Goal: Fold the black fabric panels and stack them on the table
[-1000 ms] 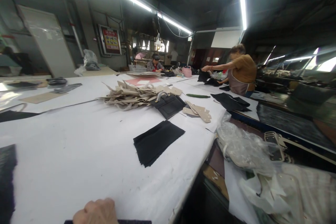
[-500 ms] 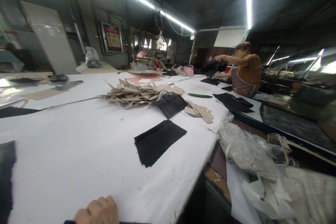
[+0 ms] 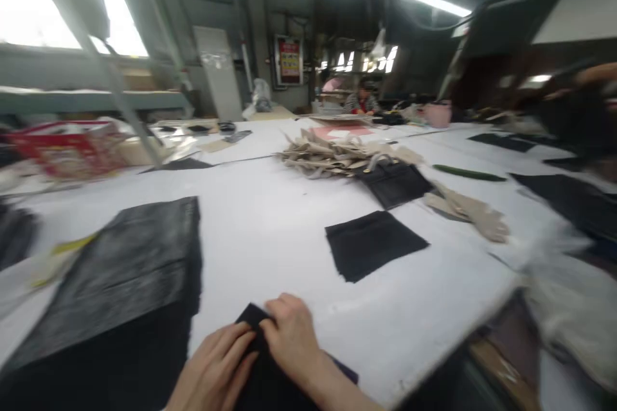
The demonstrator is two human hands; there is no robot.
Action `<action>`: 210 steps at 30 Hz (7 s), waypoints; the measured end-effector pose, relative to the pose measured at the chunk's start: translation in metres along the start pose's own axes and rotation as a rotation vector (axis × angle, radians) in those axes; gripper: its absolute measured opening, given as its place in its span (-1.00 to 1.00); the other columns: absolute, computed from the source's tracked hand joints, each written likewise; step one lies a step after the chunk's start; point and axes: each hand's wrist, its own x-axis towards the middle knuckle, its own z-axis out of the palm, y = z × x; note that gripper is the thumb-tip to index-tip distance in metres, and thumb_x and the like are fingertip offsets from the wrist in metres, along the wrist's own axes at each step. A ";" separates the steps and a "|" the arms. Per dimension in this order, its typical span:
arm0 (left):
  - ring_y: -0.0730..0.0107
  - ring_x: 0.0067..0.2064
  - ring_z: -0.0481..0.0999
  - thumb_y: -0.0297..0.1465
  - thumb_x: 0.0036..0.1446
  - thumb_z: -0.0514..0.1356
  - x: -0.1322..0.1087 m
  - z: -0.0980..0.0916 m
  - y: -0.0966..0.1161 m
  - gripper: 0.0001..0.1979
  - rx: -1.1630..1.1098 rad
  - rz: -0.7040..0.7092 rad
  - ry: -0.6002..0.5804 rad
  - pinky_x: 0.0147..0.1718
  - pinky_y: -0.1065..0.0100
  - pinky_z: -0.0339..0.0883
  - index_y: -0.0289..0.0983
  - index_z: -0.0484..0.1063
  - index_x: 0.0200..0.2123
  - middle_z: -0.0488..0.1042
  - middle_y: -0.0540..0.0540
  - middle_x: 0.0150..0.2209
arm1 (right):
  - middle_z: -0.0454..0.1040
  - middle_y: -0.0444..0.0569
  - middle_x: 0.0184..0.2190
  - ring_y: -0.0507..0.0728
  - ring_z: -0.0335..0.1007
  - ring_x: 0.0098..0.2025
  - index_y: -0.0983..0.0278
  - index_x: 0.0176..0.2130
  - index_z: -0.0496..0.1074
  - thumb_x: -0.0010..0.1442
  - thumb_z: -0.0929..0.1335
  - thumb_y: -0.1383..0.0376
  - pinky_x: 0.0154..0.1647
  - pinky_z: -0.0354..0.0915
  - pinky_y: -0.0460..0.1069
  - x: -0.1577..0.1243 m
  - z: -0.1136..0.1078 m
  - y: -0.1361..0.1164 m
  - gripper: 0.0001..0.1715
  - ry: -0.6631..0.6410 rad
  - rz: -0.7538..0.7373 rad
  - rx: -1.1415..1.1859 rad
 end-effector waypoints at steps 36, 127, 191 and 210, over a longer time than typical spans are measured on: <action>0.16 -0.09 0.37 -0.48 0.34 0.02 0.014 0.008 0.001 -0.59 0.042 -0.259 -0.219 -0.07 0.09 0.33 -0.27 0.22 0.23 0.38 -0.17 -0.04 | 0.33 0.06 -0.36 0.16 0.19 -0.32 0.53 0.02 0.36 0.34 0.13 0.52 -0.33 0.16 0.07 -0.002 0.029 0.019 -0.65 0.274 -0.682 -0.292; 0.22 0.21 0.26 -0.52 0.25 0.04 0.029 -0.002 0.005 -0.51 0.365 0.078 -0.421 0.33 0.18 -0.14 -0.37 0.18 0.25 0.36 -0.17 0.11 | 0.34 0.01 -0.31 0.15 0.25 -0.27 0.37 0.00 0.39 0.29 0.16 0.56 -0.25 0.21 0.04 -0.040 -0.004 0.040 -0.62 0.237 -0.520 -0.250; 0.23 0.02 0.37 -0.61 0.27 0.03 0.044 0.000 0.058 -0.34 0.255 0.245 -0.645 0.03 0.25 0.33 -0.12 -0.04 0.36 0.35 -0.11 0.00 | 0.33 0.03 -0.31 0.18 0.22 -0.26 0.41 0.02 0.40 0.27 0.22 0.56 -0.25 0.18 0.07 -0.104 -0.056 0.081 -0.65 0.147 -0.484 -0.292; 0.09 0.09 0.31 -0.63 0.20 0.08 0.040 0.006 0.070 -0.22 0.330 0.269 -0.658 0.06 0.09 0.32 0.05 -0.08 0.37 0.26 -0.19 0.05 | 0.32 0.00 -0.33 0.19 0.21 -0.27 0.40 0.01 0.39 0.20 0.29 0.54 -0.27 0.14 0.09 -0.113 -0.067 0.079 -0.63 0.136 -0.458 -0.378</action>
